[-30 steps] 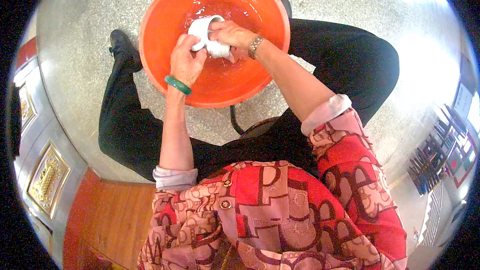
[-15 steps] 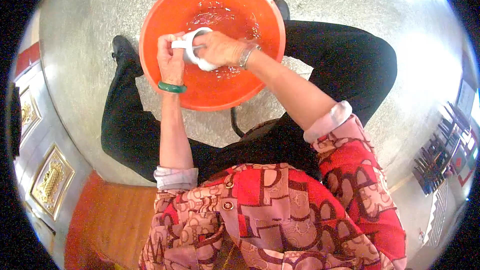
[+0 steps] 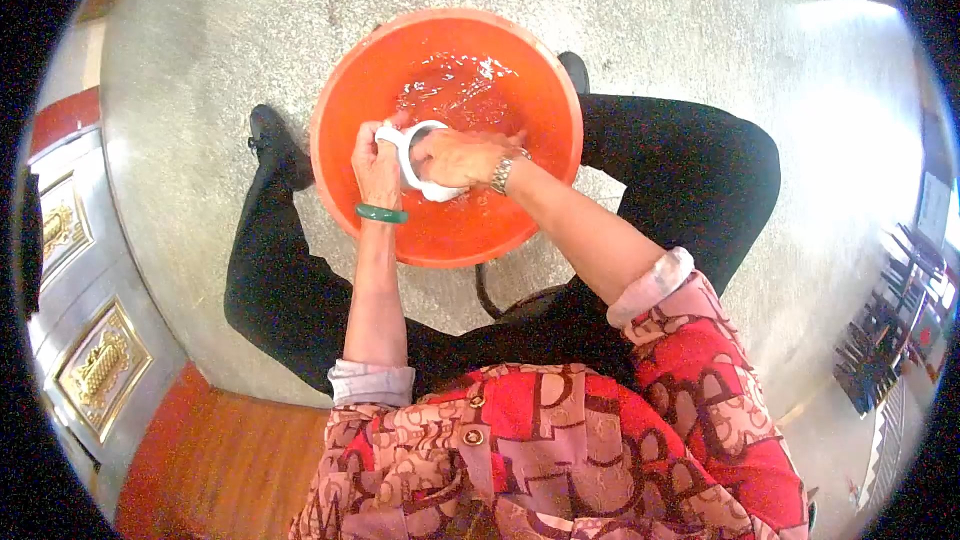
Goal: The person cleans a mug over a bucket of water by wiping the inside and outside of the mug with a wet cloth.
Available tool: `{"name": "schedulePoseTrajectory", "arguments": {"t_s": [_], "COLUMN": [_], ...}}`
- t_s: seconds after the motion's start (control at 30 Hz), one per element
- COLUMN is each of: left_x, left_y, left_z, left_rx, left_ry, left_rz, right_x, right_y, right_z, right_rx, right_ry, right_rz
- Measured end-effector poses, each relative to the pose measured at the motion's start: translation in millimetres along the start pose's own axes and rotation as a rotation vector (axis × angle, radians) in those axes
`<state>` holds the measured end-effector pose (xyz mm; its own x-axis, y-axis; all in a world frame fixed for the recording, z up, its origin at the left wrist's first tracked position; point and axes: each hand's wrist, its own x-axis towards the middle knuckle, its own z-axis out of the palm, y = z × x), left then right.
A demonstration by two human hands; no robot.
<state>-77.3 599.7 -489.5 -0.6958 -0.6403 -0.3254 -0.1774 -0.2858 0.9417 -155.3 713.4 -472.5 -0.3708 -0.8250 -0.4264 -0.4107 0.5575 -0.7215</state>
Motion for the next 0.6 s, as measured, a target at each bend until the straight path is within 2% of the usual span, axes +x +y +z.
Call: {"name": "schedulePoseTrajectory", "arguments": {"t_s": [0.03, 0.1, 0.13, 0.23, 0.3, 0.37, 0.4, 0.43, 0.5, 0.53, 0.57, 0.6], "left_x": [3.6, 9.3, 11.9, 9.4, 2.3, 1.6, 0.2, -1.9, 5.8, 9.4, 11.0, 12.9], "left_y": [-1.1, -5.3, -8.5, -11.4, -5.4, -6.8, -7.7, -7.0, -22.4, -20.2, -18.1, -16.2], "left_z": [-2.6, -7.0, -8.2, -3.5, 5.6, 8.7, 10.1, 10.7, 1.4, -0.2, -1.4, -2.0], "left_rx": [-0.002, 0.09, 0.086, 0.158, 0.361, 0.397, 0.399, 0.403, 0.335, 0.267, 0.267, 0.292], "left_ry": [0.001, -0.047, -0.045, -0.023, 0.009, 0.034, 0.046, 0.06, 0.075, 0.084, 0.084, 0.106], "left_rz": [0.008, 0.062, 0.067, 0.026, 0.209, 0.191, 0.226, 0.261, 0.178, 0.104, 0.107, 0.087], "right_x": [3.1, 7.8, 7.6, -5.0, -4.0, -0.8, 3.1, 3.6, 3.1, 1.9, 2.8, 4.3], "right_y": [-0.3, 6.4, 2.7, -16.6, -11.1, -9.2, 1.2, 5.1, 9.8, 8.8, 6.0, 2.5], "right_z": [0.3, 10.4, 5.5, -11.8, -9.6, -12.4, -5.6, -6.9, -9.3, -9.8, -8.9, -7.2], "right_rx": [-0.019, 0.863, 0.857, -0.114, -0.183, -0.243, -0.074, -0.073, 0.34, 0.494, 0.492, 0.621], "right_ry": [-0.019, 0.03, 0.03, 0.234, 0.213, -0.043, -0.12, -0.127, -0.22, -0.21, -0.208, -0.057], "right_rz": [0.05, 0.121, 0.118, 0.028, 0.025, 0.101, 0.096, 0.102, -0.077, 0.02, 0.018, 0.084]}}
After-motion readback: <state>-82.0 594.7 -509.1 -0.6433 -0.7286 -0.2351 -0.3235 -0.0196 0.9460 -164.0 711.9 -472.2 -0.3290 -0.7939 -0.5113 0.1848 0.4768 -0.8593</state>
